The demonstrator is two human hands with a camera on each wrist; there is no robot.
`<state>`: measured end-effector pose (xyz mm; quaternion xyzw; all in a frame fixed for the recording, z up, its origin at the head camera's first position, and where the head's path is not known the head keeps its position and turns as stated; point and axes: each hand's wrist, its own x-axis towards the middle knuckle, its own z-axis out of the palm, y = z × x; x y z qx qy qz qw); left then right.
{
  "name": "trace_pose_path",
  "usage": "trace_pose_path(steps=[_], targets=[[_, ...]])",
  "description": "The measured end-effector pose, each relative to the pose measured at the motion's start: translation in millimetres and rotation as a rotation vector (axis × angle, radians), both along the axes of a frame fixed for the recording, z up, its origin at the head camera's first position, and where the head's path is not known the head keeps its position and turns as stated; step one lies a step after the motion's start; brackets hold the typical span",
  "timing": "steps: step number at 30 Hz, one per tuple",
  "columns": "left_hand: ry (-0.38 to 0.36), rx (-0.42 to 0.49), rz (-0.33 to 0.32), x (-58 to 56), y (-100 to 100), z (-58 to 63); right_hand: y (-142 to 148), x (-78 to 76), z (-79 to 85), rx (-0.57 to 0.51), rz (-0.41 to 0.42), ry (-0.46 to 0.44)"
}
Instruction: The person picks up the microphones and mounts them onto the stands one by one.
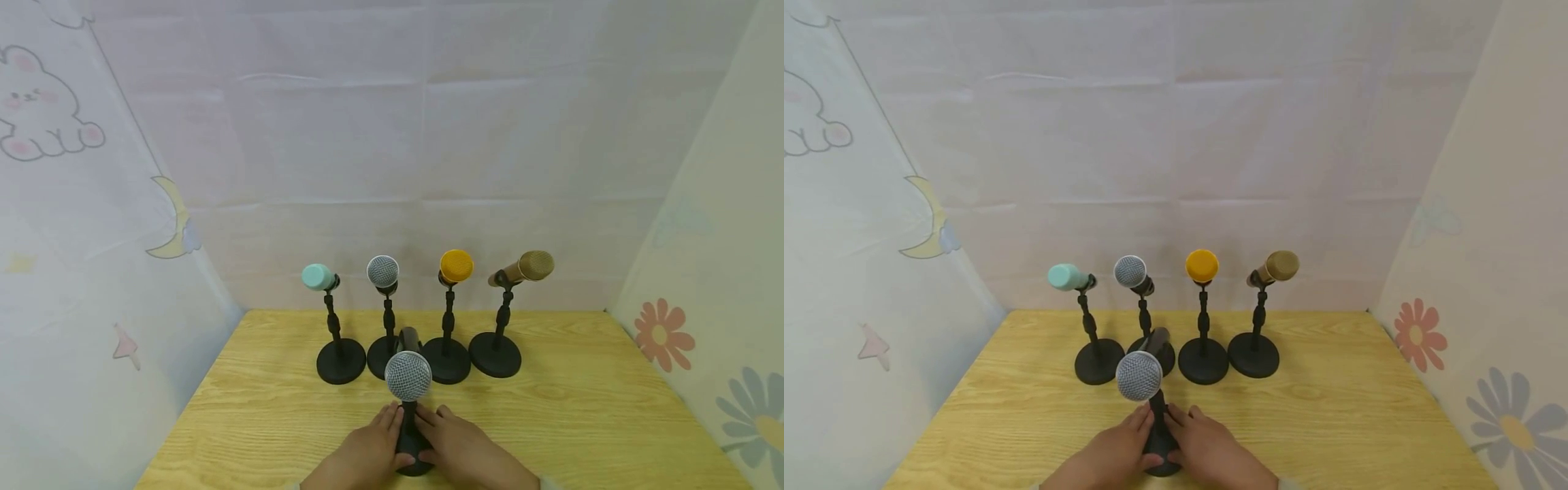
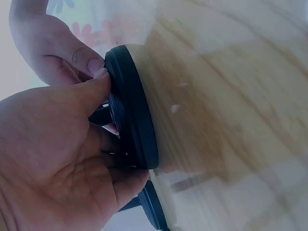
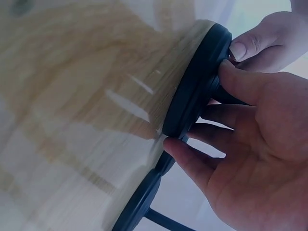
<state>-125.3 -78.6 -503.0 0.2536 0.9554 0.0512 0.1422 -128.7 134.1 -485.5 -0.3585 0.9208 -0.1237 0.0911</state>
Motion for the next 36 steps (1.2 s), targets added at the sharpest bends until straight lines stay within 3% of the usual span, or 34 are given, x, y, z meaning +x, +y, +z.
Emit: trace_pose_path(steps=[8, 20, 36], targets=[[0.002, 0.036, 0.049, 1.5, -14.2, 4.7, -15.5, -6.1, -4.8, -0.007, 0.032, 0.027], [-0.007, 0.067, 0.058, 0.0, -35.5, 1.5, -37.1, -11.6, -1.3, 0.031, 0.042, -0.013], [0.03, 0.131, 0.069, 7.2, -70.3, -2.8, -63.6, -14.0, -13.5, 0.002, 0.12, 0.039]])
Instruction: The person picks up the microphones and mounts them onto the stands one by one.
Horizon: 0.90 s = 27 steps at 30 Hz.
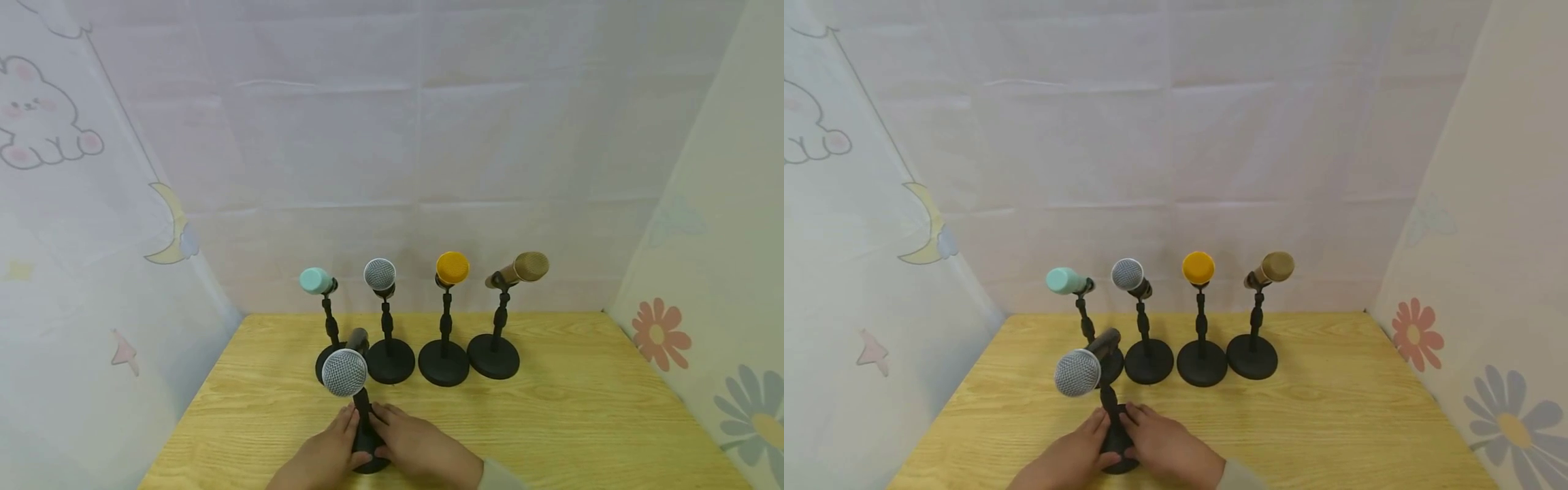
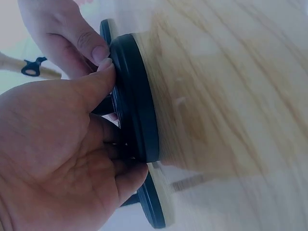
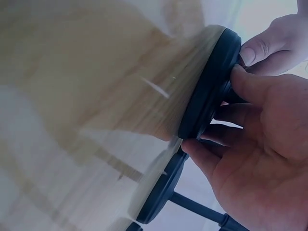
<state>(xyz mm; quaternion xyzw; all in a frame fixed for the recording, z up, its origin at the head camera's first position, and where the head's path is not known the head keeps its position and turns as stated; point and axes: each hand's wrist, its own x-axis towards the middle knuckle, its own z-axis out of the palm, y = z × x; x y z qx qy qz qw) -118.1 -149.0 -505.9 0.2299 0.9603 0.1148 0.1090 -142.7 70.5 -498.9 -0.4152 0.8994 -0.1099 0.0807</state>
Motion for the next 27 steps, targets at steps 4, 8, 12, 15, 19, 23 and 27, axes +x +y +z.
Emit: trace_pose_path(steps=[4, 8, 12, 15, 19, 23, 27], targets=[[-0.022, 0.014, 0.025, 0.6, -9.8, -1.3, -8.9, -0.7, -0.2, 0.002, 0.011, -0.01], [-0.022, 0.028, 0.041, 1.7, -18.4, 0.6, -18.2, -1.6, 0.9, 0.005, 0.018, -0.016], [-0.045, 0.053, 0.068, 3.0, -24.6, 4.9, -27.6, -3.4, 2.2, 0.016, 0.024, -0.026], [-0.063, 0.065, 0.085, 2.7, -28.7, 5.4, -33.5, -4.8, 3.2, 0.032, 0.027, -0.038], [-0.066, 0.077, 0.086, 1.8, -35.5, 3.6, -40.2, -6.7, 4.3, 0.044, 0.02, -0.064], [-0.092, 0.091, 0.103, 0.6, -43.9, 2.9, -47.8, -9.0, 4.6, 0.044, 0.023, -0.079], [-0.119, 0.101, 0.13, -0.3, -51.7, 1.7, -56.4, -12.3, 1.6, 0.056, 0.045, -0.068]])
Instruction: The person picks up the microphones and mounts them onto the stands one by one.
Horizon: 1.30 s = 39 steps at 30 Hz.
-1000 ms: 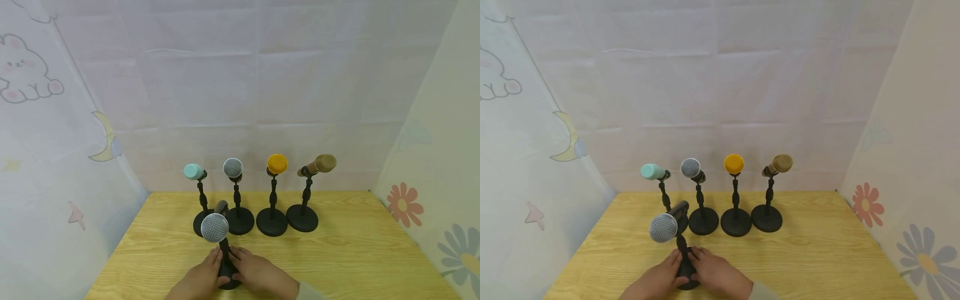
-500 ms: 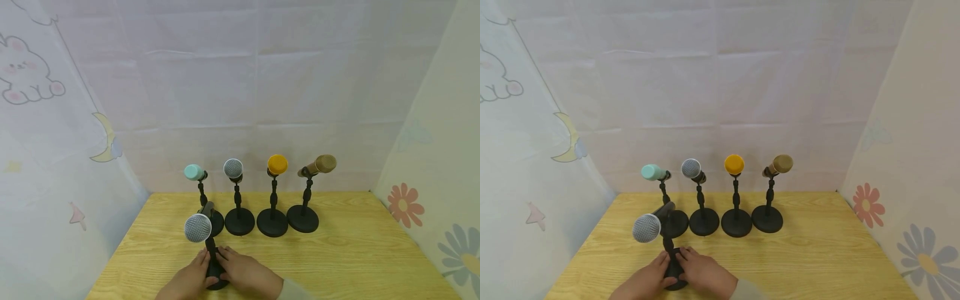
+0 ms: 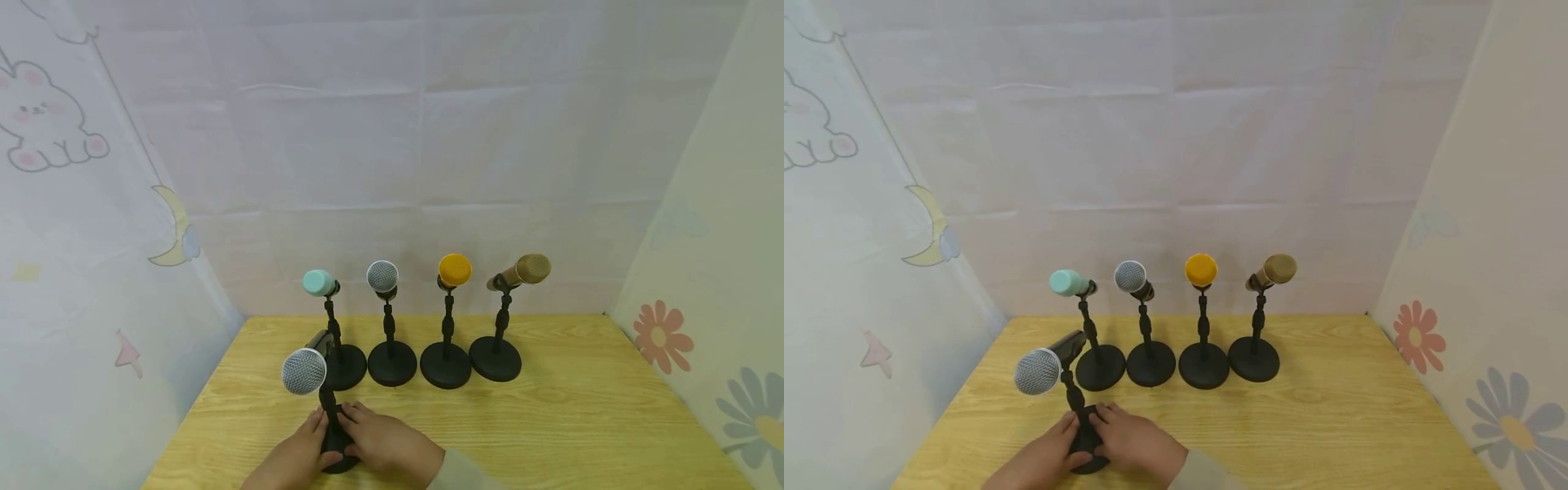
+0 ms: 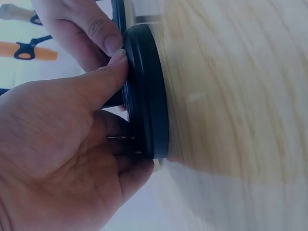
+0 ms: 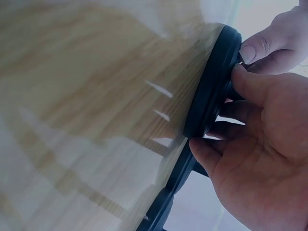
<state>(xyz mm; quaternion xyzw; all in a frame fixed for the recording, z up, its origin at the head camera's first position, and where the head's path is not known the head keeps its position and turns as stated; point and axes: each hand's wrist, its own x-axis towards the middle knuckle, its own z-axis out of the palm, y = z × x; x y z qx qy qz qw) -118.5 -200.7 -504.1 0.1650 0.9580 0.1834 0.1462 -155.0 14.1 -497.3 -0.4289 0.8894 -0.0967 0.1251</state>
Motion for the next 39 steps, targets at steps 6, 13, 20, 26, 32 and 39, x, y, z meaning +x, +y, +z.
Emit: trace_pose_path(steps=[6, 13, 20, 26, 32, 39], targets=[[-0.002, 0.012, 0.018, -2.9, -10.9, -0.8, -11.1, -6.1, -1.2, 0.011, 0.017, -0.02], [-0.053, 0.047, 0.056, -8.1, -22.0, 0.0, -22.1, -10.5, -1.4, 0.009, -0.004, -0.041], [-0.093, 0.075, 0.119, -14.1, -35.1, 6.0, -40.8, -19.4, -3.0, -0.003, 0.002, -0.047], [-0.133, 0.111, 0.158, -24.3, -48.3, 10.2, -59.2, -30.0, -4.1, 0.005, -0.017, -0.064], [-0.154, 0.127, 0.167, -32.2, -60.9, 13.3, -75.2, -38.5, -6.7, -0.009, -0.057, -0.085], [-0.127, 0.13, 0.154, -44.6, -70.0, 12.0, -87.4, -46.3, -8.3, -0.011, -0.103, -0.067]])
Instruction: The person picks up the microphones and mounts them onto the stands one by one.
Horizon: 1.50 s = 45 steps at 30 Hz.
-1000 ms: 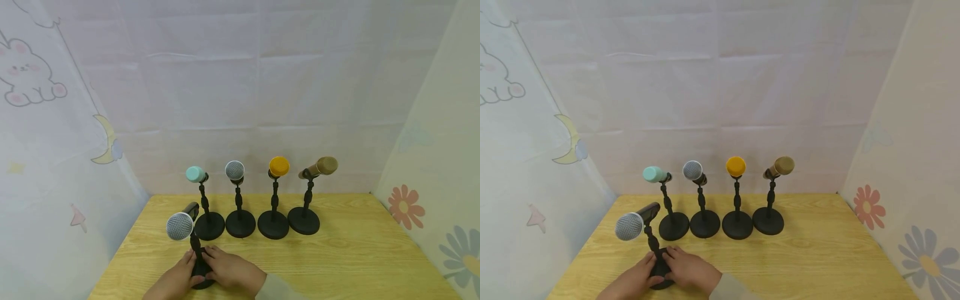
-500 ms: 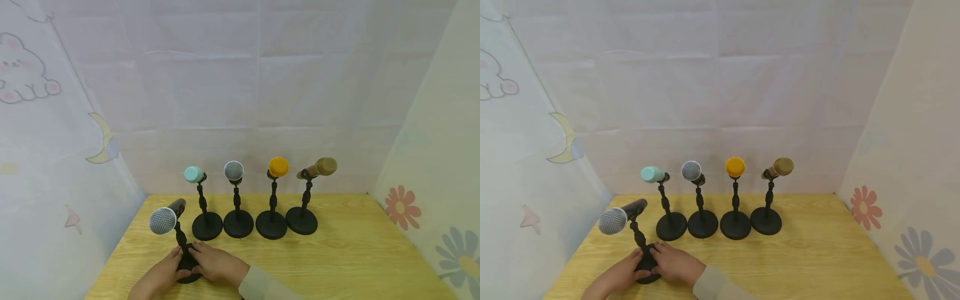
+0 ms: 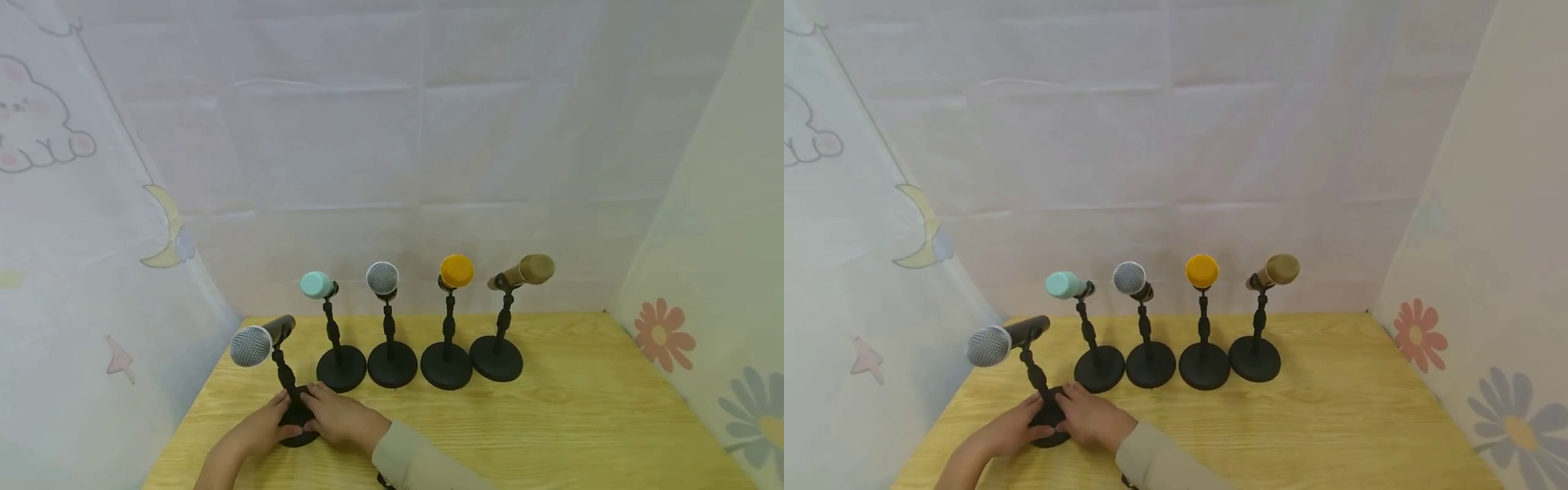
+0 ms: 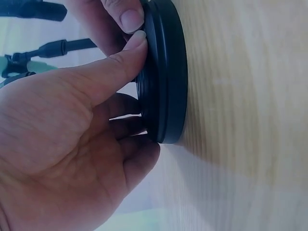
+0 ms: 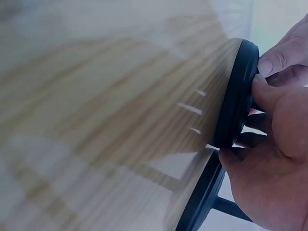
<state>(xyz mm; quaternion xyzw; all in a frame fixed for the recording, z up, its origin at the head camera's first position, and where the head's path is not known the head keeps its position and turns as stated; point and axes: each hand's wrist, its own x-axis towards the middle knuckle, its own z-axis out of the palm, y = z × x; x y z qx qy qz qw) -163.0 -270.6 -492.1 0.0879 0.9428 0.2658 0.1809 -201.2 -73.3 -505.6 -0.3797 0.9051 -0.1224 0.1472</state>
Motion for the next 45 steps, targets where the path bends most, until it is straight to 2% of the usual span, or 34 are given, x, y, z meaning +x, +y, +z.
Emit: trace_pose_path(steps=[6, 15, 23, 30, 39, 45], targets=[[0.007, 0.01, 0.009, -2.1, -4.6, -2.5, -7.2, -1.5, -1.0, 0.013, -0.007, 0.012], [0.032, 0.002, 0.014, -13.8, -12.1, -4.7, -18.7, -10.0, 3.7, 0.04, -0.039, 0.029], [0.052, 0.05, 0.005, -20.4, -16.2, -3.8, -27.8, -13.0, 4.4, 0.036, -0.133, 0.056], [0.075, 0.053, 0.007, -31.8, -19.3, -10.9, -29.4, -15.0, 2.4, 0.03, -0.217, 0.1], [0.079, 0.043, 0.016, -42.8, -20.6, -7.9, -27.6, -16.1, -0.6, 0.011, -0.189, 0.123], [0.1, 0.031, 0.033, -50.9, -22.0, -10.1, -19.4, -14.5, 10.3, -0.018, -0.155, 0.116]])
